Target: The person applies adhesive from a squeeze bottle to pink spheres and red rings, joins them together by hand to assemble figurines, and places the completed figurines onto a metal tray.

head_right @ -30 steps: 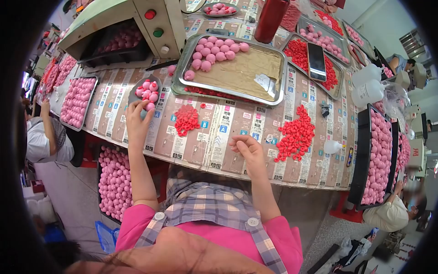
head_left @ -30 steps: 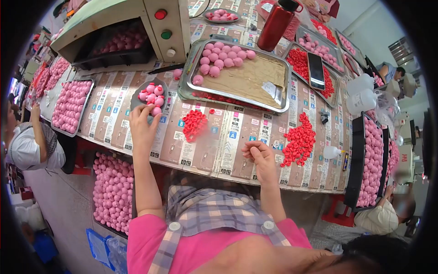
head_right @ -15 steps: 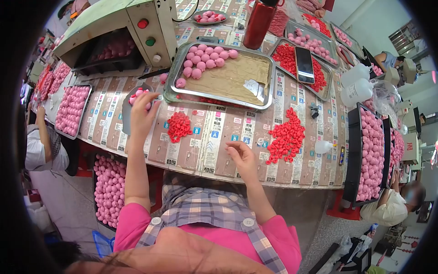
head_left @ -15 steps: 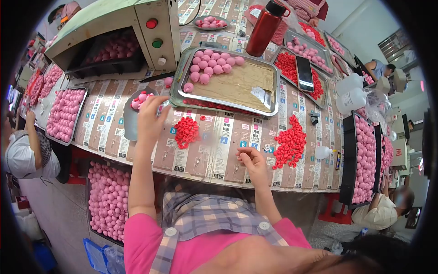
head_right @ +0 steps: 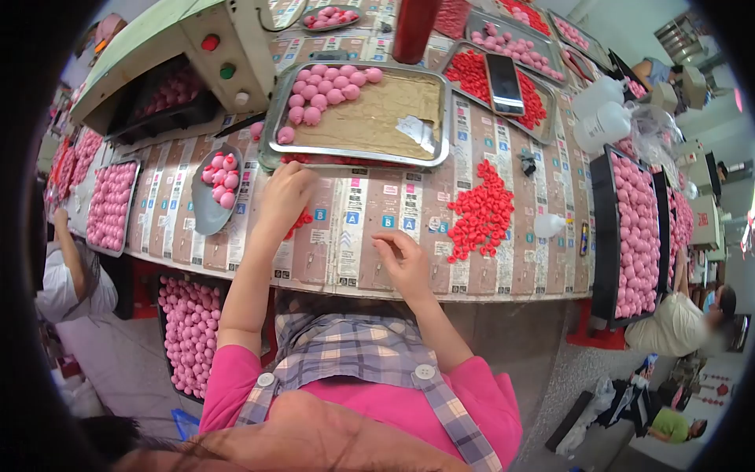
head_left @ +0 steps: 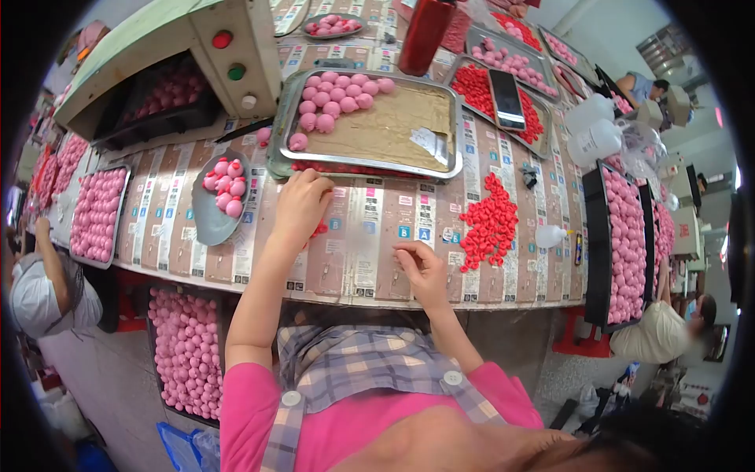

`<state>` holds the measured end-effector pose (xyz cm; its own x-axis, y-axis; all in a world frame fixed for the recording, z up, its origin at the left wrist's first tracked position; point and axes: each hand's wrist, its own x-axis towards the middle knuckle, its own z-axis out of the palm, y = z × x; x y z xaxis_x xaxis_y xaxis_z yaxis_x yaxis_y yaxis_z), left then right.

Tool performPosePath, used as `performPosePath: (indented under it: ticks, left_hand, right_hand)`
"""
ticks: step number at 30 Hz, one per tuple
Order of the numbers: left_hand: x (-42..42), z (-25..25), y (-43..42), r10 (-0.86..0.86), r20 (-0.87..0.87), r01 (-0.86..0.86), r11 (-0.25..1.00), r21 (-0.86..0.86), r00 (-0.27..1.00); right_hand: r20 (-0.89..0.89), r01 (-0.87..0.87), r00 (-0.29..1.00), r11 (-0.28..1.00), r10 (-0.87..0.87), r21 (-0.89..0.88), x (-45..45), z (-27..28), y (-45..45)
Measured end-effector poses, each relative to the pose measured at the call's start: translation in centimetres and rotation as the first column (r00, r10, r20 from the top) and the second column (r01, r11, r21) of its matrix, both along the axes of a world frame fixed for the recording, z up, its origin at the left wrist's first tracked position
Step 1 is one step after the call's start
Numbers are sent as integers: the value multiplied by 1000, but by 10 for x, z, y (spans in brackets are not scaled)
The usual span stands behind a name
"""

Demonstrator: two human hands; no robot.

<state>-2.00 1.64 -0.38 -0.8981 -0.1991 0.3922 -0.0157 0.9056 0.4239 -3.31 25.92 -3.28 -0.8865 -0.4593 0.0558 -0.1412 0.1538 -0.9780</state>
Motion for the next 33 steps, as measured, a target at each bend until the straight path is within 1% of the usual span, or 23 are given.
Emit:
performPosePath:
  ticks: [3, 4, 5, 6, 7, 8, 9, 11, 14, 16, 17, 20, 22, 23, 24, 25, 26, 27, 28, 29, 30, 32, 33]
  left_hand:
    - [-2, -1, 6, -49, 7, 49, 999, 14, 999]
    - [-3, -4, 6, -53, 4, 53, 998, 31, 999]
    - [-3, -3, 6, -77, -12, 77, 996, 38, 997]
    - [-2, 4, 10, -80, 2, 80, 994, 74, 997]
    - [-1, 6, 12, -81, -14, 83, 984, 158, 997]
    - [0, 13, 16, -41, 39, 22, 920, 392, 998]
    - [2, 21, 18, -52, 18, 39, 907, 419, 999]
    - [7, 19, 17, -81, 30, 38, 730, 682, 996]
    - [19, 18, 25, -143, 113, -51, 375, 926, 983]
    - [22, 8, 36, -163, -12, 54, 257, 965, 987]
    - [24, 1, 41, -164, -76, 108, 198, 974, 983]
    - [33, -5, 57, -159, -27, 47, 120, 992, 987]
    - [36, -6, 69, -152, -4, 15, 66, 998, 988]
    - [36, -9, 72, -193, -21, 41, 104, 994, 981]
    - [35, -10, 76, -224, 15, 12, 118, 993, 974]
    - [34, -10, 81, -262, 45, -10, 132, 991, 964]
    - [32, -8, 87, -279, 34, 6, 139, 990, 960]
    - [31, -4, 93, -302, 20, 25, 144, 989, 953]
    - [30, -2, 99, -328, 2, 49, 147, 988, 945]
    - [29, -2, 102, -347, 4, 47, 137, 989, 938]
    - [29, -4, 102, -365, 11, 40, 132, 990, 931]
    - [28, -10, 102, -359, -15, 55, 100, 993, 933]
    - [27, -14, 102, -335, -44, 72, 72, 995, 941]
  right_hand:
    - [-190, 248, 944, 960, -270, -130, -6, 5, 26]
    - [-347, 372, 852, 920, -392, -127, -15, 9, 43]
    - [-315, 530, 772, 833, -552, -159, -23, 15, 57]
    - [-288, 617, 689, 747, -665, -248, -33, 26, 73]
    - [-344, 725, 536, 629, -771, -281, -44, 28, 94]
    - [-264, 757, 383, 465, -885, -459, -61, 21, 114]
    - [-336, 809, 302, 426, -892, -404, -73, 20, 134]
    - [-471, 895, 164, 332, -867, -298, -91, 19, 169]
    - [-397, 869, 342, 447, -852, -210, -123, -10, 202]
    - [-464, 846, 516, 512, -720, 145, -137, -13, 218]
    - [-465, 796, 604, 515, -647, 318, -140, -16, 223]
    - [-407, 815, 578, 517, -707, 261, -129, 1, 201]
    - [-427, 809, 535, 588, -729, 10, -119, 0, 183]
    - [-280, 717, 656, 695, -701, -58, -108, 4, 173]
    - [-140, 620, 758, 771, -637, -147, -94, 17, 154]
    - [-109, 537, 821, 822, -561, -190, -84, 20, 137]
    - [67, 479, 874, 827, -482, -295, -70, 28, 116]
    - [344, 465, 874, 799, -344, -381, -52, 44, 96]
    - [-58, 389, 921, 917, -385, 93, -46, 45, 87]
    - [39, 269, 963, 960, -267, -76, -42, 3, 74]
    - [191, 192, 969, 963, -156, -187, -27, 23, 54]
    - [45, 108, 993, 994, -108, 10, -11, 35, 37]
    - [33, 151, 988, 988, -152, 8, -11, 37, 44]
